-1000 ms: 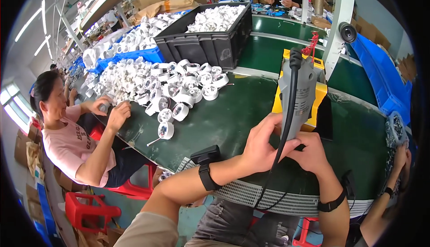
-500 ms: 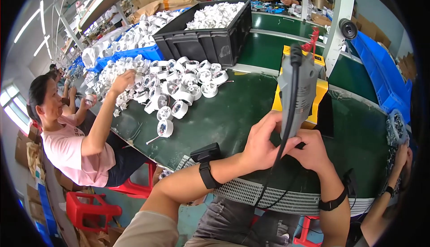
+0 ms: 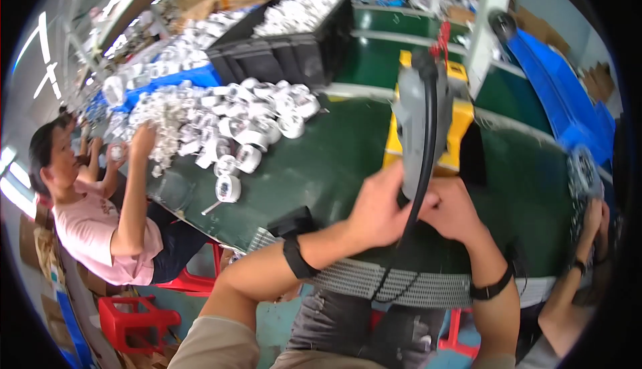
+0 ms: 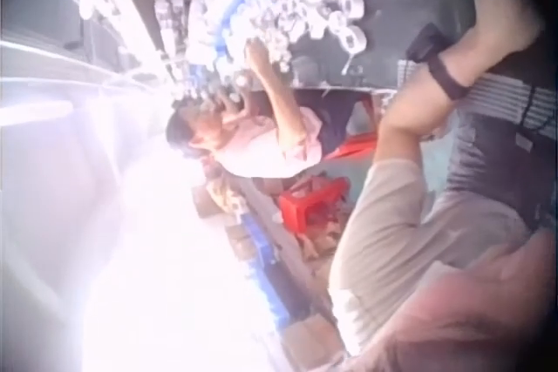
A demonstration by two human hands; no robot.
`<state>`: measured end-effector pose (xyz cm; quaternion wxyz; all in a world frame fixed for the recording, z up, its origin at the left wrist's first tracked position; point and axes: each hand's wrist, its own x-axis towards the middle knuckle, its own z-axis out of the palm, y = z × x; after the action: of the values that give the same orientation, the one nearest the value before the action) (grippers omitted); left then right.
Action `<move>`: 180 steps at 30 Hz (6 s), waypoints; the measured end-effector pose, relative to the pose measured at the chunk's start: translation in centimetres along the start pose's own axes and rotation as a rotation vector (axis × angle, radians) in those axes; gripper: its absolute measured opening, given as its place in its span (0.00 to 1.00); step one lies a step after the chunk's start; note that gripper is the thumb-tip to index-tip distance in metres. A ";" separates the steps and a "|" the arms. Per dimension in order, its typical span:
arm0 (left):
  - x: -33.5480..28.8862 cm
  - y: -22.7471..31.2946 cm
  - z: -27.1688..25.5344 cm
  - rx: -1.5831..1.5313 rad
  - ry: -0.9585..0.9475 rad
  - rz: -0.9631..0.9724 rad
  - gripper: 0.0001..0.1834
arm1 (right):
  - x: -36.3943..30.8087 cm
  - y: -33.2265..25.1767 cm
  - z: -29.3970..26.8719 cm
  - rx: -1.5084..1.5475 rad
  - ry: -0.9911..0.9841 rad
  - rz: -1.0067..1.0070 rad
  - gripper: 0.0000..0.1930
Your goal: The person picks up a camera housing, inserts a wire and a circuit board into it by hand, and then fastens the components together using a power screwdriver. This process is repeated for several camera housings, which are then placed back onto the work surface.
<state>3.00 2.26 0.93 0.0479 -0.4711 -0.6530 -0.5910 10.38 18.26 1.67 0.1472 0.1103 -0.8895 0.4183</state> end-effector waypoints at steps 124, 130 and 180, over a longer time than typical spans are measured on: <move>0.1 -1.0 0.2 0.131 -0.055 -0.177 0.19 | 10.2 -22.6 11.7 0.066 -0.346 -0.336 0.19; -1.2 -4.7 2.4 -0.019 0.161 -0.055 0.18 | 8.4 -22.3 8.8 0.372 -0.025 -0.422 0.25; -0.2 0.0 1.3 0.119 -0.368 -0.033 0.18 | -0.5 -2.8 1.0 0.244 0.467 -0.108 0.34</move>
<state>3.75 3.19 0.45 -0.0545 -0.5568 -0.6922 -0.4559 11.59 15.81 2.86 0.3562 0.0751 -0.7671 0.5283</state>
